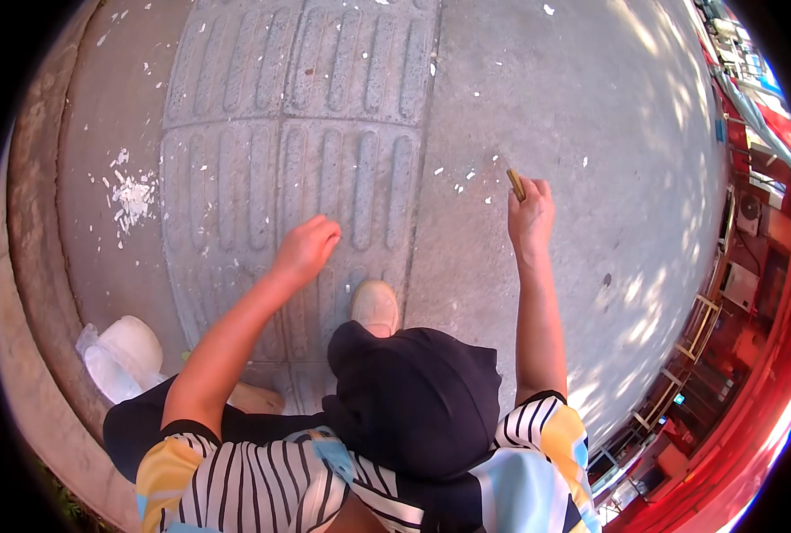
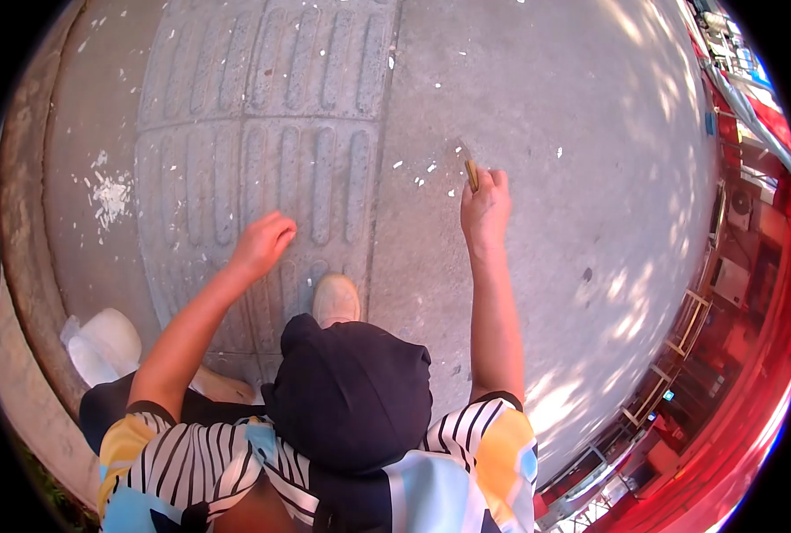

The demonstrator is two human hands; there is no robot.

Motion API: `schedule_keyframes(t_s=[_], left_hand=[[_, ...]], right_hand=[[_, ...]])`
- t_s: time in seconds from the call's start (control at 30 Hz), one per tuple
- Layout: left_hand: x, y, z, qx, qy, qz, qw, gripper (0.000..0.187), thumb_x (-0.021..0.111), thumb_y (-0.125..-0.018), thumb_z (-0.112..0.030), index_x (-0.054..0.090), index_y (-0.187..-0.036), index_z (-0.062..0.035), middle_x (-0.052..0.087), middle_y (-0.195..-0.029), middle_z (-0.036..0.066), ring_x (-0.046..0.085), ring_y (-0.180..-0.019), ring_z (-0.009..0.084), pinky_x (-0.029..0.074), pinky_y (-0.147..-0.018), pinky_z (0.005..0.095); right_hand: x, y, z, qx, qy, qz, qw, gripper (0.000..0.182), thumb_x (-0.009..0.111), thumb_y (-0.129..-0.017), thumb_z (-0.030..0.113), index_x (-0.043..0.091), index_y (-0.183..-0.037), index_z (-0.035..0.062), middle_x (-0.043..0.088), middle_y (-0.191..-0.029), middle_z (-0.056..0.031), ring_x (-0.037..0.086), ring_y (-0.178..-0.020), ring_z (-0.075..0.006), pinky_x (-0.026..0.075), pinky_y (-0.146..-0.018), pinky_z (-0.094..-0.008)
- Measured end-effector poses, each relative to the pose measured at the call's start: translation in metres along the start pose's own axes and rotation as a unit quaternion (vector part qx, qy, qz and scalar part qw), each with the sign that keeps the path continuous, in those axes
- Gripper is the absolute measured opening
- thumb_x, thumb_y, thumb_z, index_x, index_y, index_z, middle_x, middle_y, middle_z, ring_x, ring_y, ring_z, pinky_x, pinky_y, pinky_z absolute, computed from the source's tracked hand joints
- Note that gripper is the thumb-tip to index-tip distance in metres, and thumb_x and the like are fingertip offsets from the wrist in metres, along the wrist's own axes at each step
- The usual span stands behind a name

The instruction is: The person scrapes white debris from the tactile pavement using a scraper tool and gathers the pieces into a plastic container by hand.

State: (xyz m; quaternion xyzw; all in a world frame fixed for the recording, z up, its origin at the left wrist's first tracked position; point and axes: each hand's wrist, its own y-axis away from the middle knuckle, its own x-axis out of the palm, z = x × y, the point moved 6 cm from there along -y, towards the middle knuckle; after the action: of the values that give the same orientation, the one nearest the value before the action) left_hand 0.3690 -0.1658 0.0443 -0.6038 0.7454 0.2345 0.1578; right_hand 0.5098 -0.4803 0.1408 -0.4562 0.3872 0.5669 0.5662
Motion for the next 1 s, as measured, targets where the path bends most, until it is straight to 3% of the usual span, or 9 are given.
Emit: schedule_keyframes(t_s=[0.07,0.23,0.4,0.53,0.63,0.83,1.0], left_hand=[[-0.001,-0.001,-0.001,-0.005,-0.001,0.007,1.0,0.006,0.062,-0.083,-0.006,0.061,-0.088,-0.0034,0.057,-0.082,0.013,0.058,-0.078,0.0322,0.046,-0.066,0.0378],[-0.003,-0.002,0.003,-0.005,0.005,-0.003,1.0,0.004,0.061,-0.084,-0.008,0.06,-0.086,-0.005,0.057,-0.083,0.012,0.058,-0.079,0.0348,0.047,-0.066,0.0424],[-0.005,0.0,0.007,-0.01,-0.008,0.007,1.0,0.004,0.06,-0.084,-0.009,0.06,-0.087,-0.0054,0.057,-0.084,0.012,0.058,-0.08,0.0347,0.047,-0.066,0.043],[-0.001,-0.001,0.007,0.009,-0.007,0.006,1.0,0.005,0.06,-0.084,-0.01,0.06,-0.087,-0.0056,0.057,-0.083,0.012,0.058,-0.079,0.0348,0.046,-0.066,0.0432],[-0.006,-0.003,0.003,0.002,0.002,0.002,1.0,0.004,0.059,-0.084,-0.009,0.06,-0.087,-0.0053,0.057,-0.083,0.013,0.058,-0.079,0.035,0.046,-0.066,0.0431],[-0.007,-0.001,0.016,-0.02,-0.006,0.005,1.0,0.004,0.059,-0.084,-0.008,0.059,-0.085,-0.0046,0.057,-0.083,0.013,0.058,-0.08,0.035,0.046,-0.066,0.0428],[-0.002,-0.003,0.013,-0.008,-0.011,0.02,1.0,0.004,0.059,-0.084,-0.008,0.059,-0.086,-0.0049,0.057,-0.084,0.013,0.058,-0.081,0.0349,0.046,-0.067,0.0424]], right_hand=[[0.006,-0.007,-0.008,-0.003,0.025,0.025,0.999,0.017,0.062,-0.081,0.003,0.064,-0.098,0.0014,0.059,-0.095,-0.014,0.061,-0.082,-0.0338,0.05,-0.072,-0.04],[0.011,0.027,0.013,-0.025,0.007,0.094,0.995,0.015,0.06,-0.082,0.004,0.063,-0.097,0.0018,0.059,-0.095,-0.0131,0.062,-0.08,-0.0346,0.051,-0.07,-0.0401],[-0.007,0.031,0.024,-0.05,-0.002,0.068,0.996,0.026,0.058,-0.085,0.001,0.062,-0.11,0.0046,0.059,-0.1,-0.0101,0.061,-0.08,-0.0288,0.051,-0.069,-0.0373],[0.003,0.016,0.052,-0.204,-0.01,0.119,0.972,0.028,0.058,-0.083,-0.002,0.063,-0.11,0.0071,0.058,-0.101,-0.0064,0.06,-0.085,-0.0256,0.051,-0.069,-0.0352],[0.01,0.021,0.049,-0.25,-0.005,0.15,0.957,0.029,0.058,-0.082,-0.003,0.063,-0.108,0.0069,0.058,-0.1,-0.0072,0.06,-0.087,-0.026,0.051,-0.07,-0.0348],[-0.011,0.031,0.011,-0.208,0.033,0.183,0.96,0.027,0.059,-0.082,-0.002,0.062,-0.108,0.0041,0.058,-0.1,-0.0089,0.06,-0.087,-0.0279,0.051,-0.072,-0.0353],[-0.012,0.006,-0.019,-0.086,0.023,0.085,0.992,0.024,0.061,-0.084,0.003,0.063,-0.108,0.0035,0.058,-0.102,-0.0107,0.062,-0.083,-0.0304,0.051,-0.071,-0.0368]])
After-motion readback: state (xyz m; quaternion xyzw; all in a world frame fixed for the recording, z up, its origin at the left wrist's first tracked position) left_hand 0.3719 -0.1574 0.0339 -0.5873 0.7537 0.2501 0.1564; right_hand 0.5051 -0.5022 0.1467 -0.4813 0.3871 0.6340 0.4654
